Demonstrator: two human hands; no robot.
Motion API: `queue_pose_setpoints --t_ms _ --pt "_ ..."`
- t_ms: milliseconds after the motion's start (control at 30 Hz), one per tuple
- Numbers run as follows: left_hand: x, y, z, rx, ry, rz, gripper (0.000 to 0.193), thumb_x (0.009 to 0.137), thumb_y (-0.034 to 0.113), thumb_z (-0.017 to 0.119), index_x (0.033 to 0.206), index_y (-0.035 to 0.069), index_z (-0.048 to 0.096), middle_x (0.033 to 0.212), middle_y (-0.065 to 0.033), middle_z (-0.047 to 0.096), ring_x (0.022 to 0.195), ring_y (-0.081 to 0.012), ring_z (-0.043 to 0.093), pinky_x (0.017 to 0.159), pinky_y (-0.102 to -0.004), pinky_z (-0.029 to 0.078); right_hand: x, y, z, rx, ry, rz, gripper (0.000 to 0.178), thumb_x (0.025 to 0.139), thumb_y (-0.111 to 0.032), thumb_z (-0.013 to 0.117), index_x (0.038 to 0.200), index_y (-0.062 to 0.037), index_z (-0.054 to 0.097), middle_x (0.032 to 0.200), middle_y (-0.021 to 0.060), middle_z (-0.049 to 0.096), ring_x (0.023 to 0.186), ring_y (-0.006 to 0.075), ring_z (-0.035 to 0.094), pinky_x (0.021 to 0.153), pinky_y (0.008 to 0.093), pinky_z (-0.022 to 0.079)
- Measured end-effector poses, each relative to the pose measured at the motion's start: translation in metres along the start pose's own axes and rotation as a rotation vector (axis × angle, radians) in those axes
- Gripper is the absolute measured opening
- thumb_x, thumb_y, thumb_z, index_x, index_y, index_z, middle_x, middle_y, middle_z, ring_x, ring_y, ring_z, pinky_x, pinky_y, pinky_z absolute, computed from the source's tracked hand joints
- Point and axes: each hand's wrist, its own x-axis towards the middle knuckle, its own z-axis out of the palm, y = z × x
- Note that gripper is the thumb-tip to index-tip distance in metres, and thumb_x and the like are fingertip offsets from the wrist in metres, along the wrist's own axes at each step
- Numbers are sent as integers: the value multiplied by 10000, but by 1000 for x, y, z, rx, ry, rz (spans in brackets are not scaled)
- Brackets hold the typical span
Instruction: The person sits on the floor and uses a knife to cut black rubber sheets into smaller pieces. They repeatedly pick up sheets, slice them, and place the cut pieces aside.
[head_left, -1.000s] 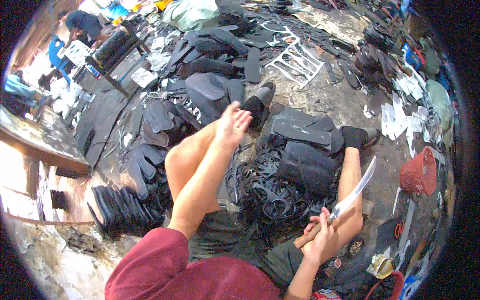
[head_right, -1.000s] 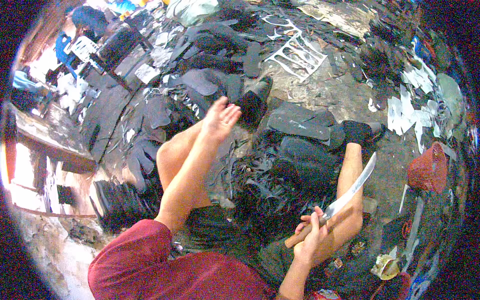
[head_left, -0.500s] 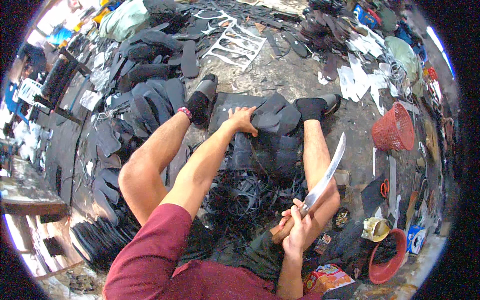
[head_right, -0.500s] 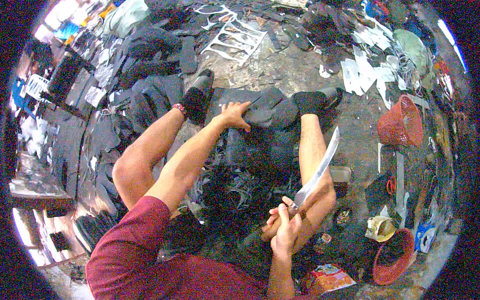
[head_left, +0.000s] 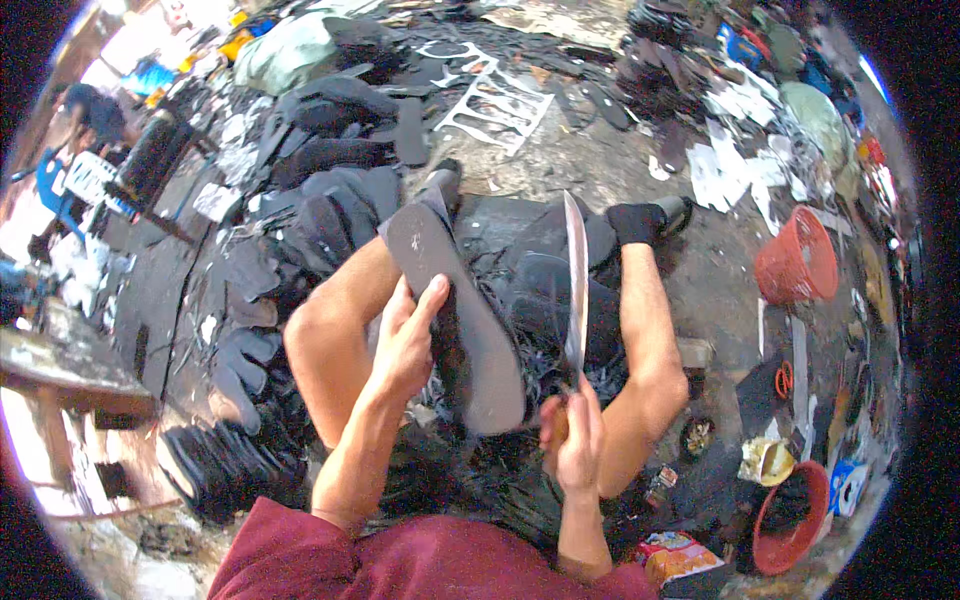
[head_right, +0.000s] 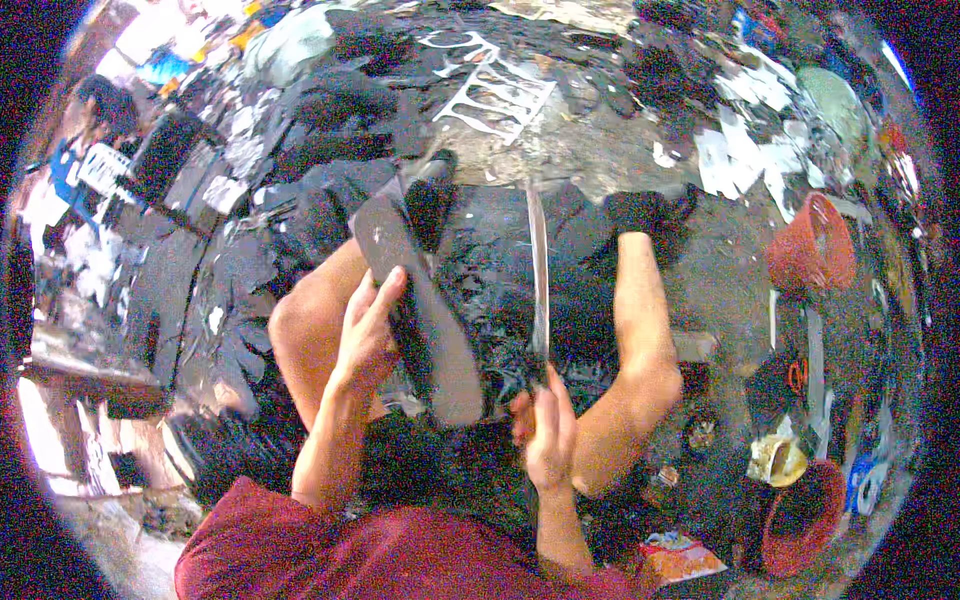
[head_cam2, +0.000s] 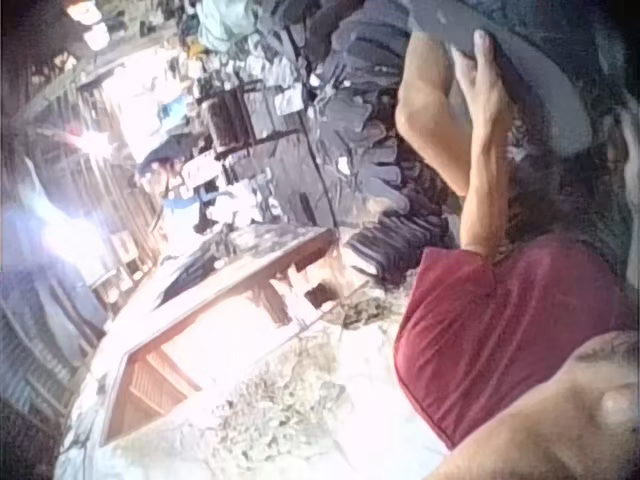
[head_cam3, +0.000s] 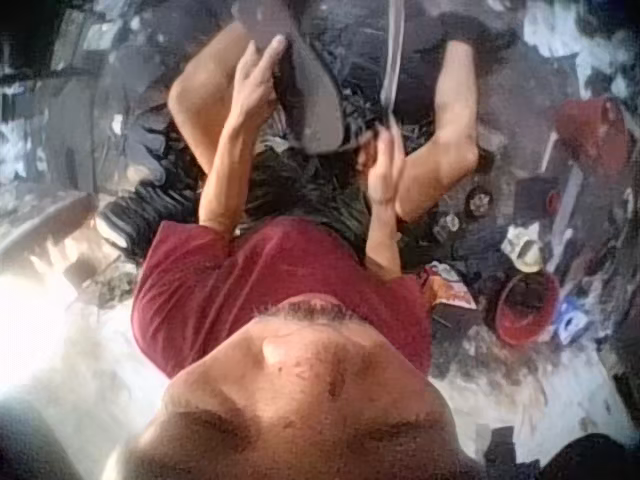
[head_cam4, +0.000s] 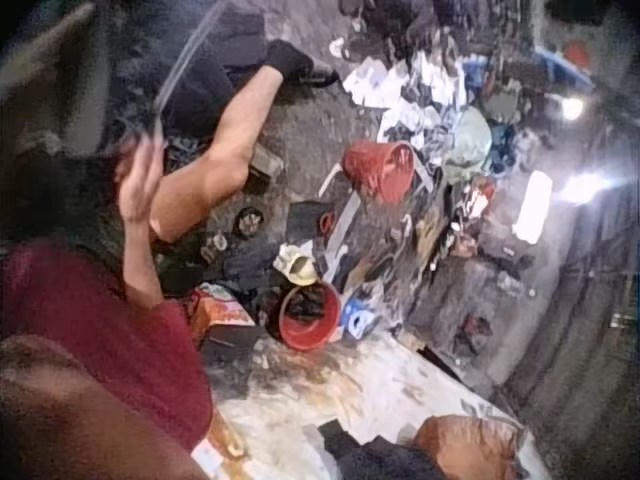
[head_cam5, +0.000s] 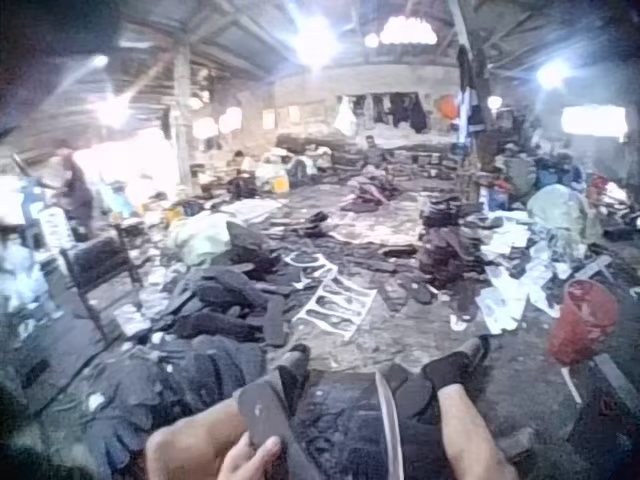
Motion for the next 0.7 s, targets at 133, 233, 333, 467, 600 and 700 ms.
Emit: queue_pose_setpoints --t_ms 133,233,333,467,600,700 --pt "-49 46 -25 114 125 -224 315 960 286 663 1146 38 609 931 -21 690 752 -86 649 671 -257 534 -52 1 -45 -607 -178 -361 320 964 -134 549 1249 -13 633 825 83 641 683 198 584 651 321 474" --pt "-66 57 -46 113 204 -288 308 968 296 643 1148 48 618 926 -19 693 750 -104 651 681 -267 525 -83 -9 -62 -783 -336 -373 302 890 -72 609 1180 -18 672 783 128 623 674 264 594 639 355 478" --pt "-71 49 -59 103 226 -267 319 973 307 630 1172 57 625 937 -12 697 768 -113 652 706 -276 518 -99 -17 -67 -815 -348 -271 312 863 -50 620 1168 -42 688 755 149 608 650 287 585 613 367 474" --pt "-72 41 -52 68 218 -250 316 959 282 666 1150 37 607 951 -25 689 783 -99 649 699 -266 527 -88 -16 -49 -838 -331 -297 328 862 -30 614 1181 -55 685 744 136 588 641 287 578 604 367 474" --pt "-75 28 -50 72 171 -244 346 950 282 677 1168 26 594 993 -33 684 819 -105 642 736 -276 528 -46 6 0 -786 -346 -429 374 904 -45 604 1276 -83 633 789 123 567 644 271 552 609 352 468" --pt "-79 23 -47 56 149 -256 369 929 269 705 1179 24 588 1010 -42 687 834 -117 646 751 -294 534 -10 31 47 -653 -287 -402 415 907 -45 594 1312 -133 619 818 120 581 723 283 606 644 359 497"
